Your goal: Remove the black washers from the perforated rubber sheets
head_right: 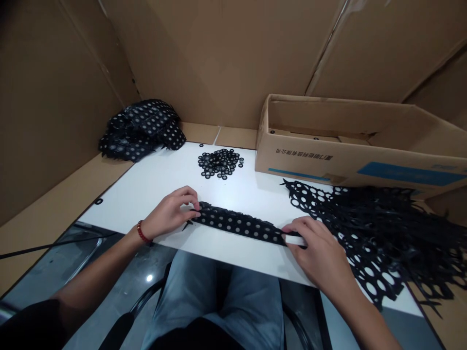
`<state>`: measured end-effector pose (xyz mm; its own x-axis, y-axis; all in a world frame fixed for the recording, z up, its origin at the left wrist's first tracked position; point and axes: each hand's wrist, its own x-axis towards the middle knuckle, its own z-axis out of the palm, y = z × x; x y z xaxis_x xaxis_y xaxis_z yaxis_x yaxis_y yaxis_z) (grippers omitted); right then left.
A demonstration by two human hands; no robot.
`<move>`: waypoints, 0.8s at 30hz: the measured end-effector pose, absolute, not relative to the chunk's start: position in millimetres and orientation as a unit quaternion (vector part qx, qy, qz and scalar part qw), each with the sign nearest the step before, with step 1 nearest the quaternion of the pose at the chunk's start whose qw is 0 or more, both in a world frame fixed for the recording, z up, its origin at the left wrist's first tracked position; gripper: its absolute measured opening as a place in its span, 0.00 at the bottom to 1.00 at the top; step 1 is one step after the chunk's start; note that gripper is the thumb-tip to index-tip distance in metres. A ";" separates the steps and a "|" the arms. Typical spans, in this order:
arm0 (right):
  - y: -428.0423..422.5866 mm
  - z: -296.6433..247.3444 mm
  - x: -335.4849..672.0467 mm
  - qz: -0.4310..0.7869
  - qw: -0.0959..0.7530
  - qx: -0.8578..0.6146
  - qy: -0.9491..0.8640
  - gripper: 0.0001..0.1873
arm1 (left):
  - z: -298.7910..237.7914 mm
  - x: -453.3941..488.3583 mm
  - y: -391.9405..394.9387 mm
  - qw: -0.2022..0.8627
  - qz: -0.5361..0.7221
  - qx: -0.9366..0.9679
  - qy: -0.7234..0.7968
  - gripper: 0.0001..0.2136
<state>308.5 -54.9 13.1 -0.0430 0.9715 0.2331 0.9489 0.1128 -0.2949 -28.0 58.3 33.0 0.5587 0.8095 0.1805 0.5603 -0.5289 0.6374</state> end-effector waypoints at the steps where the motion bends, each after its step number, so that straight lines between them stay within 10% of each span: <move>1: -57.4 15.4 308.5 0.027 0.198 -0.656 -0.727 0.09 | 34.8 -29.8 55.7 0.256 0.248 0.847 0.394 0.02; 13: -74.7 55.3 314.6 0.144 0.225 -0.668 -0.694 0.13 | 48.7 -35.3 53.2 0.500 0.232 0.718 0.425 0.10; 24: -51.1 16.8 262.2 0.175 0.091 -0.685 -0.702 0.10 | 4.8 -26.4 68.9 0.419 0.264 0.707 0.506 0.10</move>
